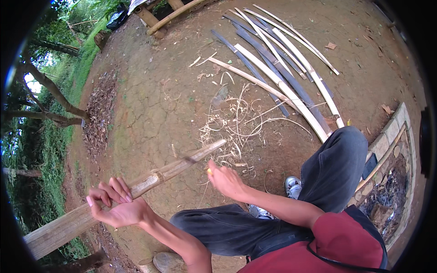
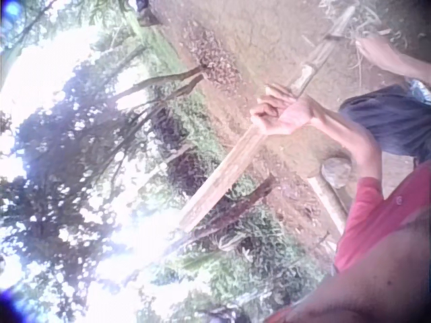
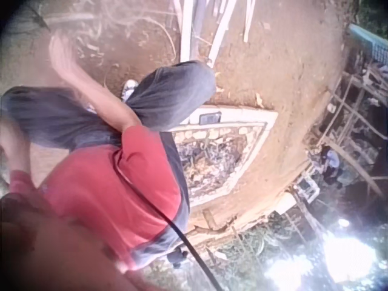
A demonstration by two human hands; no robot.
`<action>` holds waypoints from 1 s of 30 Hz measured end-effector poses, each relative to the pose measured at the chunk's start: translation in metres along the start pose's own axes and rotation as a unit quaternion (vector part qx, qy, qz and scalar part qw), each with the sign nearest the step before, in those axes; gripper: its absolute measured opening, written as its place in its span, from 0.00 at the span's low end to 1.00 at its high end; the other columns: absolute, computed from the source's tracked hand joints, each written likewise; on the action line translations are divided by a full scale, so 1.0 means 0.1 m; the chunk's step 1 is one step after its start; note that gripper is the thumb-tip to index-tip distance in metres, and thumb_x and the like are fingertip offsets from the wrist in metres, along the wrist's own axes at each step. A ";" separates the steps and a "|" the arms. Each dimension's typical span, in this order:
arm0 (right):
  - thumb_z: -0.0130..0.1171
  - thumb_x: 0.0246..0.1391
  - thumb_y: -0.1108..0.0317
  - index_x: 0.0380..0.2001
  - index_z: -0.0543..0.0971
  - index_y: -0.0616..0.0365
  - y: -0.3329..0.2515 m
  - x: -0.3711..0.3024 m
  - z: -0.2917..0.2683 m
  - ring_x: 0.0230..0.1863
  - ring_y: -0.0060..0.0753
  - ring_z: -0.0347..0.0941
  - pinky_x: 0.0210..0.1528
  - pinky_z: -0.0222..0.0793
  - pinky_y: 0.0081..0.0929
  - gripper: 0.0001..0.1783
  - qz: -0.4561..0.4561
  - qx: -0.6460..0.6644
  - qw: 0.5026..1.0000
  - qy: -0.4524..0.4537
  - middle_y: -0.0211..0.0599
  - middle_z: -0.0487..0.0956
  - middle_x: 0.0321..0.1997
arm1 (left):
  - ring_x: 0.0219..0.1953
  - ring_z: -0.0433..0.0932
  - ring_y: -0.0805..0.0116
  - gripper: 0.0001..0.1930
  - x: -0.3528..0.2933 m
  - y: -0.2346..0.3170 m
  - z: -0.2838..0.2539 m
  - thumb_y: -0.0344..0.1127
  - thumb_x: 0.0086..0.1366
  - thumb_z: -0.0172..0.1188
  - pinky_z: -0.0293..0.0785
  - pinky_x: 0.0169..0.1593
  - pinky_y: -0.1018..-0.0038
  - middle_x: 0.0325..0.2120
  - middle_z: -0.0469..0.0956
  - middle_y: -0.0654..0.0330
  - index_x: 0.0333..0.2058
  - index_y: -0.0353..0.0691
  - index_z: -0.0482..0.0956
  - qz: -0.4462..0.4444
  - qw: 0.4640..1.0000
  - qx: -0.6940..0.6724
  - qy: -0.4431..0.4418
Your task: The person strips layers from a bamboo pole using a knife, alternating between shaving the pole and cleaning the knife blade against the bamboo.
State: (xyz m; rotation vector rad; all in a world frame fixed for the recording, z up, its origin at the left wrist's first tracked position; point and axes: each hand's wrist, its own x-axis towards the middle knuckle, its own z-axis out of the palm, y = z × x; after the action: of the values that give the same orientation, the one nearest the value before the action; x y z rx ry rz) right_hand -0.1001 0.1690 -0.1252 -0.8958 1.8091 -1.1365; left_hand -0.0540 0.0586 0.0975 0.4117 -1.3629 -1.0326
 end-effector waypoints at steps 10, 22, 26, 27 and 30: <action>0.44 0.58 0.71 0.45 0.67 0.77 -0.24 -0.11 -0.17 0.15 0.42 0.73 0.18 0.71 0.38 0.18 -0.005 -0.008 1.000 -0.010 0.50 0.75 0.17 | 0.08 0.44 0.79 0.18 -0.11 0.01 0.10 0.40 0.65 0.44 0.41 0.11 0.83 0.09 0.48 0.68 0.17 0.47 0.52 -0.001 0.999 -0.039 0.016; 0.44 0.60 0.68 0.41 0.68 0.74 0.30 0.16 0.03 0.18 0.41 0.75 0.15 0.69 0.36 0.16 -0.032 -0.107 0.993 0.032 0.47 0.77 0.20 | 0.10 0.46 0.78 0.16 -0.17 0.05 0.18 0.38 0.64 0.43 0.42 0.13 0.81 0.10 0.48 0.68 0.17 0.47 0.53 0.004 1.000 -0.027 0.001; 0.45 0.59 0.70 0.43 0.68 0.77 0.71 0.40 0.00 0.23 0.45 0.77 0.21 0.74 0.39 0.17 0.127 -0.035 0.991 -0.022 0.52 0.78 0.23 | 0.10 0.45 0.78 0.16 -0.11 -0.04 0.10 0.36 0.63 0.44 0.42 0.13 0.82 0.10 0.48 0.68 0.17 0.48 0.52 -0.001 0.996 -0.077 -0.043; 0.44 0.60 0.70 0.44 0.68 0.77 0.53 0.28 -0.03 0.21 0.45 0.77 0.20 0.74 0.38 0.17 0.091 -0.030 0.995 -0.025 0.50 0.77 0.21 | 0.10 0.46 0.78 0.16 -0.12 -0.06 0.08 0.36 0.63 0.44 0.42 0.13 0.82 0.10 0.48 0.68 0.17 0.48 0.52 -0.004 0.997 -0.071 -0.040; 0.41 0.61 0.71 0.46 0.67 0.78 -0.25 0.00 -0.23 0.16 0.44 0.74 0.19 0.73 0.37 0.18 0.004 -0.009 0.998 -0.065 0.44 0.76 0.16 | 0.10 0.46 0.79 0.16 -0.10 0.00 0.01 0.36 0.63 0.44 0.43 0.13 0.82 0.10 0.49 0.68 0.17 0.48 0.51 -0.001 0.997 -0.074 -0.028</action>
State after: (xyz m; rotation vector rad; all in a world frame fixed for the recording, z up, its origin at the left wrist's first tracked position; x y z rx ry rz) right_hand -0.1167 0.1690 -0.0957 -0.9508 1.7182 -1.0352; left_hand -0.0536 0.0670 0.0918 0.2756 -1.3262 -1.1459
